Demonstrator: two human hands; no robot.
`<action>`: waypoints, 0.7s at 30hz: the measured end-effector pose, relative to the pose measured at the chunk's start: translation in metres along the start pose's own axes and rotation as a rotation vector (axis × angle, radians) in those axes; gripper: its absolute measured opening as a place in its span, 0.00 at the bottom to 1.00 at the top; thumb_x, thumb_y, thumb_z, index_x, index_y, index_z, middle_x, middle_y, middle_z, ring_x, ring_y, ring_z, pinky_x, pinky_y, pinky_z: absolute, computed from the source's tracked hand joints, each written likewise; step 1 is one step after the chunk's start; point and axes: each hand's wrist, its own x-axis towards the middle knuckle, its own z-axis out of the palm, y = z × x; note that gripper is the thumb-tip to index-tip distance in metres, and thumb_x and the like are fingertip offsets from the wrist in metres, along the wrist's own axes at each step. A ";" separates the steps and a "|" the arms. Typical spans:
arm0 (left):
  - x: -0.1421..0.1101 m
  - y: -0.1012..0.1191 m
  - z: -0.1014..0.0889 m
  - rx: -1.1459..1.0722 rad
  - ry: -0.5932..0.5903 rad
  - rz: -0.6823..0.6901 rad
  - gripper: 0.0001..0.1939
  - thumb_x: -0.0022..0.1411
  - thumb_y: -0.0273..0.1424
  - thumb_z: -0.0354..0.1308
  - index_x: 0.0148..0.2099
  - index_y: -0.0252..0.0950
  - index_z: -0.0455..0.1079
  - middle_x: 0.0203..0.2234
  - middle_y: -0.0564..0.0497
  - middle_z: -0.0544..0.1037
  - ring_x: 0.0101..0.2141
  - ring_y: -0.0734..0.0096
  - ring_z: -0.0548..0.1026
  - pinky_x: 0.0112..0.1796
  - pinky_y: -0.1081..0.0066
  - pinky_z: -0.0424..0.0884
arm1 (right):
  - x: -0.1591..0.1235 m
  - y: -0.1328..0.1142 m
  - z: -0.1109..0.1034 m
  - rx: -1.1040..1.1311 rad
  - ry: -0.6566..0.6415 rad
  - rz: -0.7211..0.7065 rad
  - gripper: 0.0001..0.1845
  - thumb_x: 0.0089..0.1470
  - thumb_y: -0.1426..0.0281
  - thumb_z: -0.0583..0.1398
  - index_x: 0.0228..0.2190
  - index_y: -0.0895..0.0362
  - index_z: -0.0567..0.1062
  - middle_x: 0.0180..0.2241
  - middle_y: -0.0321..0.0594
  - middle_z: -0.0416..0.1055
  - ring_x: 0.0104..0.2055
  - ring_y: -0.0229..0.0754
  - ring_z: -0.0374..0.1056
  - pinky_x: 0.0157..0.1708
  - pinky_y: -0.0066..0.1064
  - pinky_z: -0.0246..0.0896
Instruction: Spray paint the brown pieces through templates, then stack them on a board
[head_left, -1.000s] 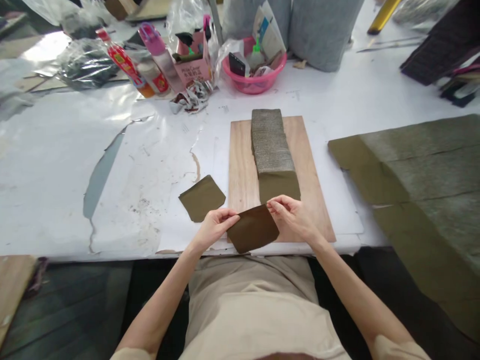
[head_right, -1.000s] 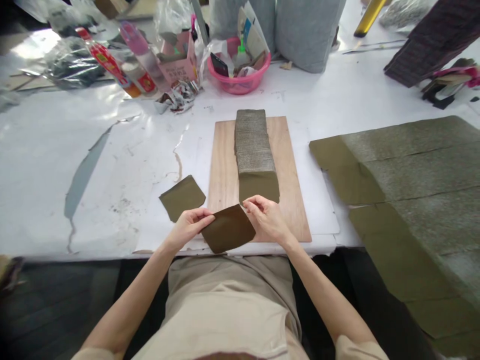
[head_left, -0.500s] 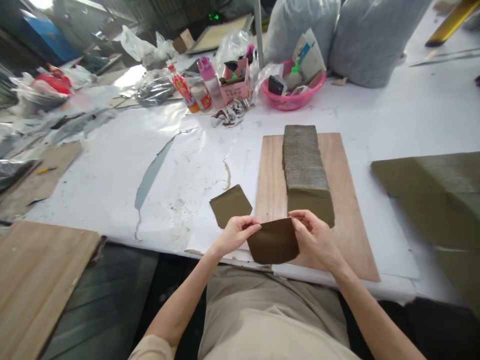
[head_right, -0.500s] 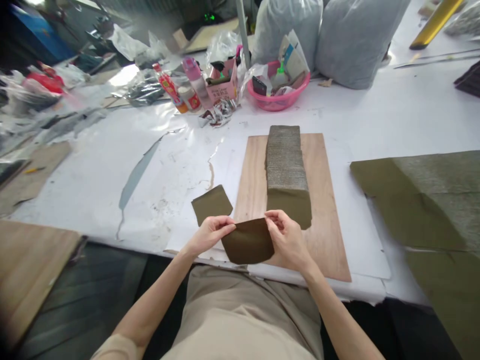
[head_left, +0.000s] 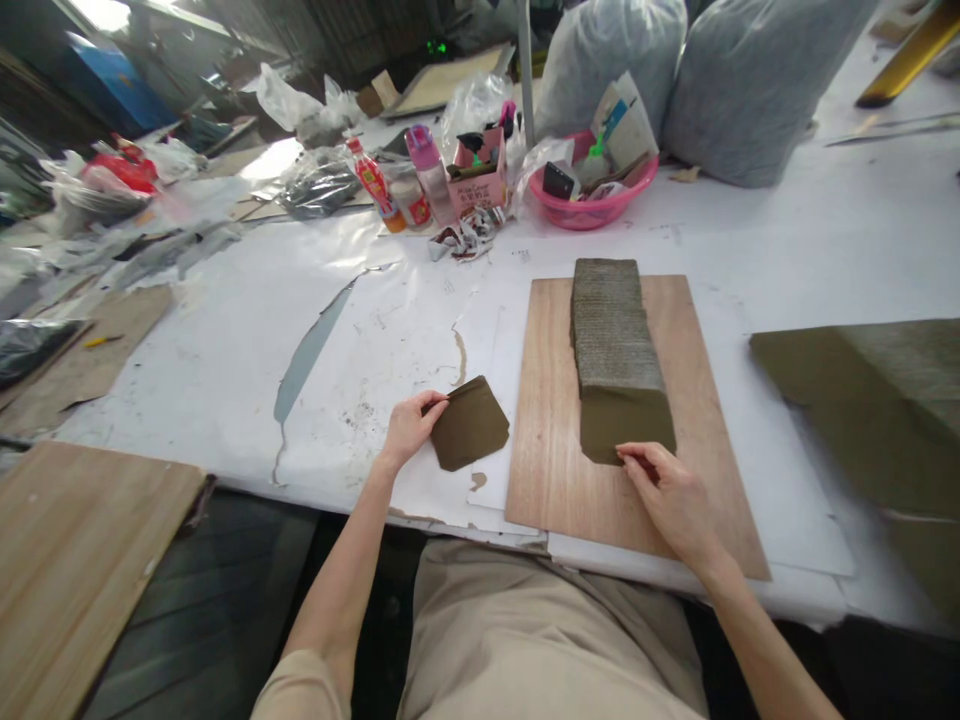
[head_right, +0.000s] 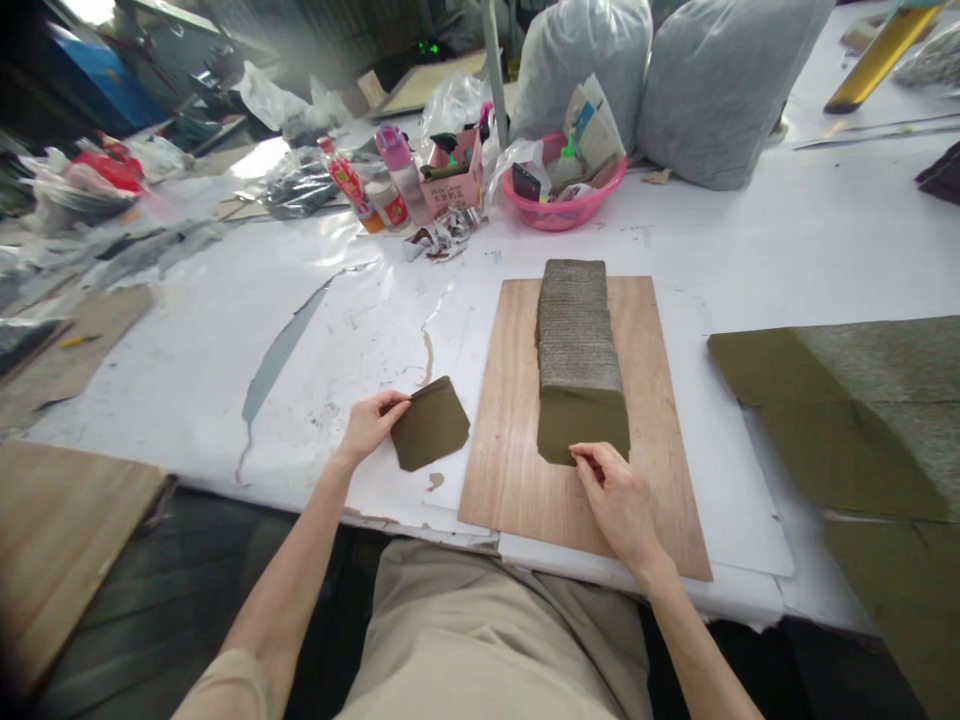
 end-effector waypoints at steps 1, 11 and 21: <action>0.000 -0.002 0.002 -0.016 0.010 0.000 0.13 0.61 0.39 0.55 0.38 0.37 0.76 0.34 0.50 0.81 0.36 0.66 0.76 0.40 0.69 0.68 | 0.000 -0.001 0.000 -0.015 -0.002 -0.012 0.11 0.62 0.63 0.54 0.38 0.52 0.75 0.39 0.42 0.76 0.38 0.47 0.72 0.36 0.38 0.68; -0.008 -0.001 0.009 0.347 0.131 0.057 0.13 0.65 0.39 0.52 0.42 0.38 0.75 0.37 0.47 0.79 0.36 0.63 0.76 0.37 0.68 0.67 | -0.001 -0.007 0.002 -0.176 -0.019 -0.149 0.08 0.62 0.65 0.57 0.40 0.54 0.73 0.39 0.43 0.72 0.37 0.46 0.70 0.38 0.39 0.68; -0.022 0.022 0.017 0.801 0.312 0.170 0.17 0.67 0.38 0.51 0.49 0.34 0.73 0.42 0.40 0.73 0.38 0.57 0.72 0.32 0.66 0.63 | 0.007 -0.013 -0.001 -0.417 -0.040 -0.268 0.10 0.63 0.73 0.55 0.35 0.55 0.77 0.38 0.44 0.75 0.42 0.47 0.67 0.43 0.40 0.64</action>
